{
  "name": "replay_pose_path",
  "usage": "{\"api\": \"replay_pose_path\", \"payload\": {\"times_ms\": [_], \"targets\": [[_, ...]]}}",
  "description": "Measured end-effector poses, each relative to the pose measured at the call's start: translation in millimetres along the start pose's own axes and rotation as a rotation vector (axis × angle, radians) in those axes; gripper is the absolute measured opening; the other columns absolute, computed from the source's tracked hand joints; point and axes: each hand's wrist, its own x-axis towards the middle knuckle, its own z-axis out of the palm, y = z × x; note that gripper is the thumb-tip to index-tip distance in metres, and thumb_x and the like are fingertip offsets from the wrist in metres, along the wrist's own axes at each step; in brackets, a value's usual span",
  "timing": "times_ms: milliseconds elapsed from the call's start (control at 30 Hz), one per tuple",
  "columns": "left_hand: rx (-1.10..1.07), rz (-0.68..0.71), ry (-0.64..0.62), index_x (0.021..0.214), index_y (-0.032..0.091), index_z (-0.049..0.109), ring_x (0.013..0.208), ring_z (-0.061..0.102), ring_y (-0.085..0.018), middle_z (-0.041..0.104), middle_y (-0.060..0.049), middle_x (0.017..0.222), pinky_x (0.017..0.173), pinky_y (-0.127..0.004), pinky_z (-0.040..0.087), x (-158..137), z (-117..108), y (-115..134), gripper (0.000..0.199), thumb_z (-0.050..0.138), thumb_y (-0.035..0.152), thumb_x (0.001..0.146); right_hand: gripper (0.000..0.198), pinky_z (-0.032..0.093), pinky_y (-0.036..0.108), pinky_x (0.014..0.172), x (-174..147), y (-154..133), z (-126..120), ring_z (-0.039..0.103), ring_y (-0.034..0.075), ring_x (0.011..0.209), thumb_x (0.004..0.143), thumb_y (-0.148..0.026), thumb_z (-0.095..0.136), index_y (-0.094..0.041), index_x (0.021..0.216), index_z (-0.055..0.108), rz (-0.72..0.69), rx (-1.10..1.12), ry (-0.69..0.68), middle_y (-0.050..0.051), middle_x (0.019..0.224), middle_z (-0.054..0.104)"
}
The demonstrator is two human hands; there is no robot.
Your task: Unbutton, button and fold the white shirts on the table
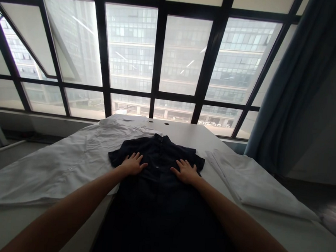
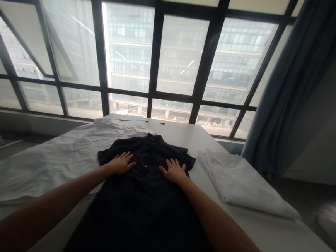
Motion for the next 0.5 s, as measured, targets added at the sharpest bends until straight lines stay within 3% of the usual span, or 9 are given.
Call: {"api": "replay_pose_path", "payload": {"times_ms": [200,267,333,433,500], "targets": [[-0.059,0.015,0.062,0.153,0.018,0.032,0.149,0.014,-0.031,0.017,-0.013,0.16,0.117,-0.052,0.016,27,4,-19,0.07,0.027,0.059,0.096,0.078,0.007,0.063,0.114,30,18,-4,0.01,0.032,0.149,0.093,-0.069,0.024,-0.022,0.155,0.027,-0.027,-0.002,0.032,0.009,0.163,0.016],[-0.148,0.078,0.078,0.146,0.017,0.043,0.145,0.027,-0.031,0.03,-0.014,0.157,0.115,-0.045,0.025,36,-3,-27,0.065,0.034,0.056,0.095,0.071,0.017,0.057,0.114,38,27,-10,0.022,0.031,0.146,0.094,-0.065,0.03,-0.022,0.151,0.036,-0.063,0.034,0.068,0.01,0.16,0.027],[-0.325,0.145,0.102,0.131,0.017,0.06,0.13,0.051,-0.029,0.054,-0.012,0.142,0.104,-0.036,0.041,42,-17,-40,0.056,0.037,0.052,0.094,0.06,0.03,0.045,0.111,48,42,-19,0.041,0.028,0.136,0.097,-0.055,0.031,-0.019,0.142,0.05,-0.064,0.097,0.176,0.012,0.15,0.044],[-0.535,0.101,0.279,0.113,0.018,0.069,0.1,0.068,-0.023,0.072,-0.008,0.112,0.085,-0.029,0.051,50,-43,-71,0.05,0.033,0.048,0.095,0.047,0.041,0.036,0.101,63,77,-34,0.057,0.027,0.12,0.098,-0.038,0.034,-0.013,0.127,0.061,0.124,0.112,0.366,0.018,0.133,0.059],[-0.44,-0.04,0.402,0.114,0.017,0.068,0.103,0.067,-0.023,0.072,-0.009,0.113,0.088,-0.029,0.05,54,-54,-96,0.044,0.037,0.041,0.093,0.042,0.045,0.038,0.095,73,101,-40,0.06,0.031,0.116,0.092,-0.032,0.044,-0.011,0.124,0.063,0.27,0.077,0.371,0.021,0.129,0.06]]}}
